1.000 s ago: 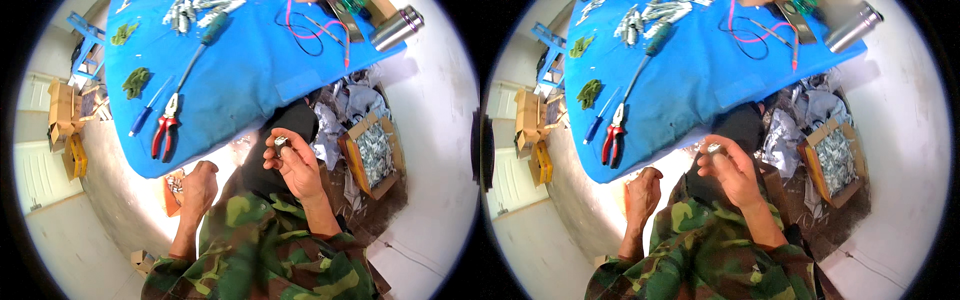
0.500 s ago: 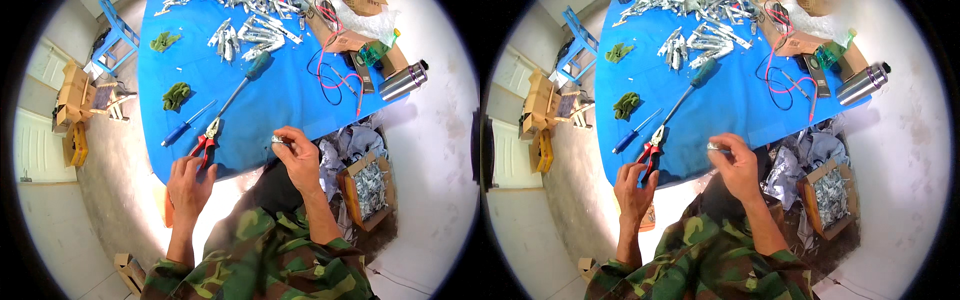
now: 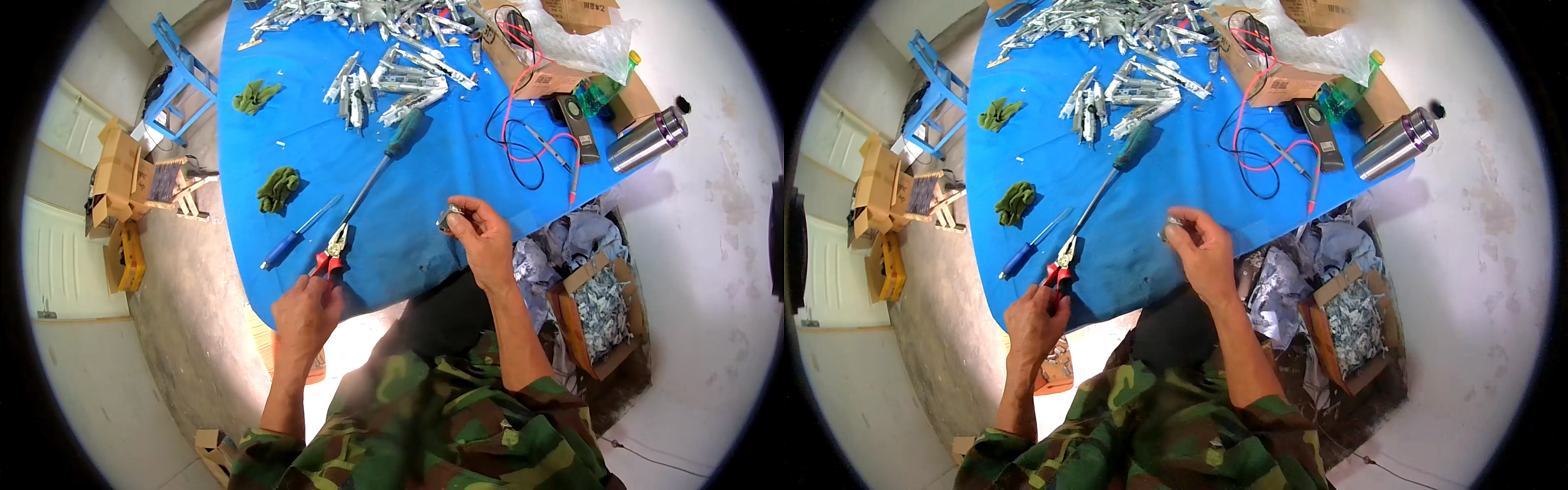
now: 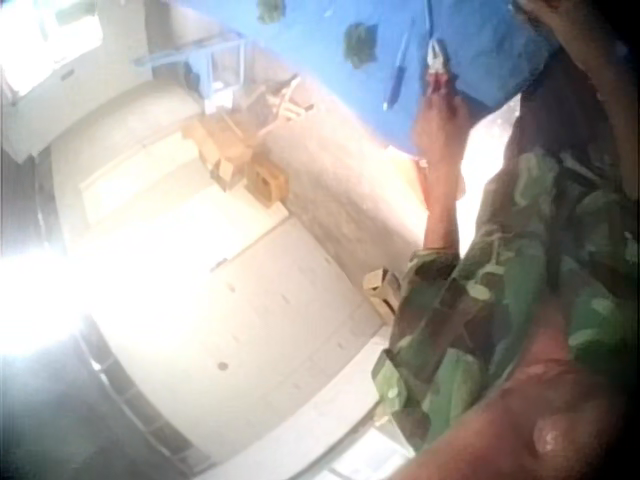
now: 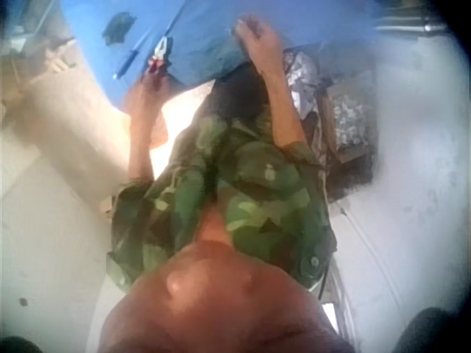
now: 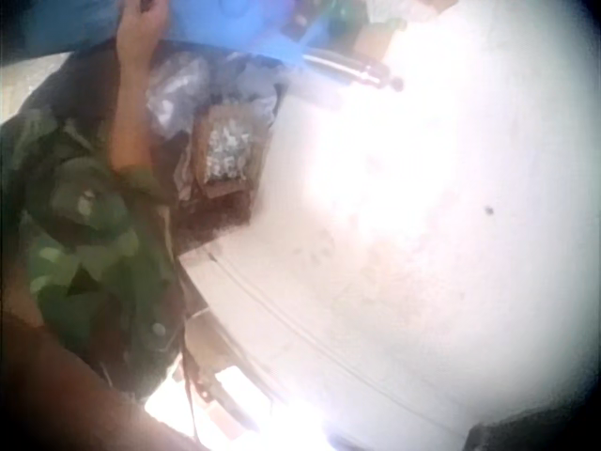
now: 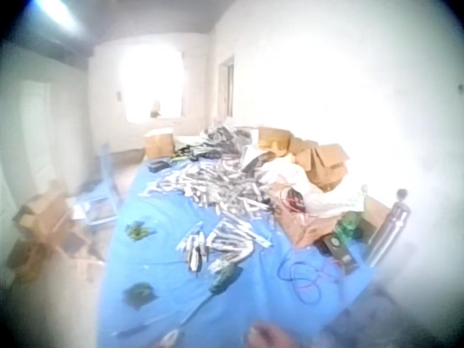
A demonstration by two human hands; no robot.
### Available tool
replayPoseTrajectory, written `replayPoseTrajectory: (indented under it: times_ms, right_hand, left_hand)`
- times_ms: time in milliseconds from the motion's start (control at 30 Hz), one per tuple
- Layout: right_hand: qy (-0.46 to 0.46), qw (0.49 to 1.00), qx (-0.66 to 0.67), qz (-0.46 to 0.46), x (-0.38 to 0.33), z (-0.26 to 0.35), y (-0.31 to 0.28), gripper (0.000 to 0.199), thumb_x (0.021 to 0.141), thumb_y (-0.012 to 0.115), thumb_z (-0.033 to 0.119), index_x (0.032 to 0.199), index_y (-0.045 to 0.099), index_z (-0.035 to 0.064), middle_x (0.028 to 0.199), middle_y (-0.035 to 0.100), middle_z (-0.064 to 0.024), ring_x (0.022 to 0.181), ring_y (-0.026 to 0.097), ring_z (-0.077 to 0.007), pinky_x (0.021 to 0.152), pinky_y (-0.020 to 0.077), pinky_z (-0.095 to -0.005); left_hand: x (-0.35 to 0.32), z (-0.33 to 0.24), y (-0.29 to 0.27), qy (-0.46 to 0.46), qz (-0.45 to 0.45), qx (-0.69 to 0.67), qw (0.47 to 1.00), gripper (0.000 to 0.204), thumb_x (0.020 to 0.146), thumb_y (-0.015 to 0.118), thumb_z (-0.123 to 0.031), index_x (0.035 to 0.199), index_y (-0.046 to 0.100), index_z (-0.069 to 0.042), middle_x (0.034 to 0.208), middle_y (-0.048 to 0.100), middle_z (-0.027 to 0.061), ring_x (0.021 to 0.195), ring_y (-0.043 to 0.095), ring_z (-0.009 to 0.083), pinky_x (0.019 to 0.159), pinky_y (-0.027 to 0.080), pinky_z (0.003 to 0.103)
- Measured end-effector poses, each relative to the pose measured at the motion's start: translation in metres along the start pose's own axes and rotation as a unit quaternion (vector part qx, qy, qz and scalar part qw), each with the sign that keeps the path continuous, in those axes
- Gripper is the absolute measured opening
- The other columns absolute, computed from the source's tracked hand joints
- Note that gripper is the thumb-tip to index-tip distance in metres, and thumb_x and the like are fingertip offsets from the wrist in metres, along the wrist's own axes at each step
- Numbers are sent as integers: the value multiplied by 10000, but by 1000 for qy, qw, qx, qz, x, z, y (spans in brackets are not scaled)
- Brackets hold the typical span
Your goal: The person uses pliers and a screwdriver to assemble small metal components, fitting a metal piece into a plastic housing and securing it by tightening a screw.
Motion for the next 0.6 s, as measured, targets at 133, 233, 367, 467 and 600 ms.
replayPoseTrajectory:
  times_ms: [133,233,367,467,600]
  right_hand:
    - [7,1000,17,6,13,-3,-17,279,934,680,43,1202,659,-29,1031,699,-55,919,649,-101,832,533,-255]
    - [9,1000,24,4,20,-3,-24,274,931,682,41,1196,666,-27,1038,704,-52,926,650,-97,835,530,-253]
    - [3,1000,27,3,29,-6,-27,266,926,686,43,1185,676,-19,1033,703,-46,930,644,-91,833,530,-250]
    - [-1,1000,14,12,34,-4,-27,258,923,686,40,1176,681,-10,1028,698,-36,932,639,-86,834,527,-247]
    - [-10,999,-28,29,39,-3,-24,249,921,681,35,1167,681,-3,1031,693,-20,937,635,-82,832,523,-246]
  left_hand:
    - [8,-11,6,-18,34,-159,987,129,809,758,-55,819,634,-22,762,616,102,625,594,202,551,458,310]
    - [18,-40,12,32,35,-216,975,127,827,754,-51,842,635,-11,765,613,105,641,590,179,568,466,310]
    - [37,-63,35,79,32,-190,978,126,832,746,-32,894,639,-7,801,620,111,652,603,218,582,477,322]
    - [48,-70,50,95,36,-155,983,136,833,755,-44,906,644,-14,852,653,121,692,644,283,591,498,353]
    - [54,-72,60,122,34,-119,985,130,863,733,-117,937,648,-51,930,666,90,772,670,318,624,530,410]
Point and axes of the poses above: each hand's wrist, its own x-axis towards the middle knuckle, its own y-axis out of the palm, z = x × y, the point moved 6 cm from there along x, towards the middle knuckle
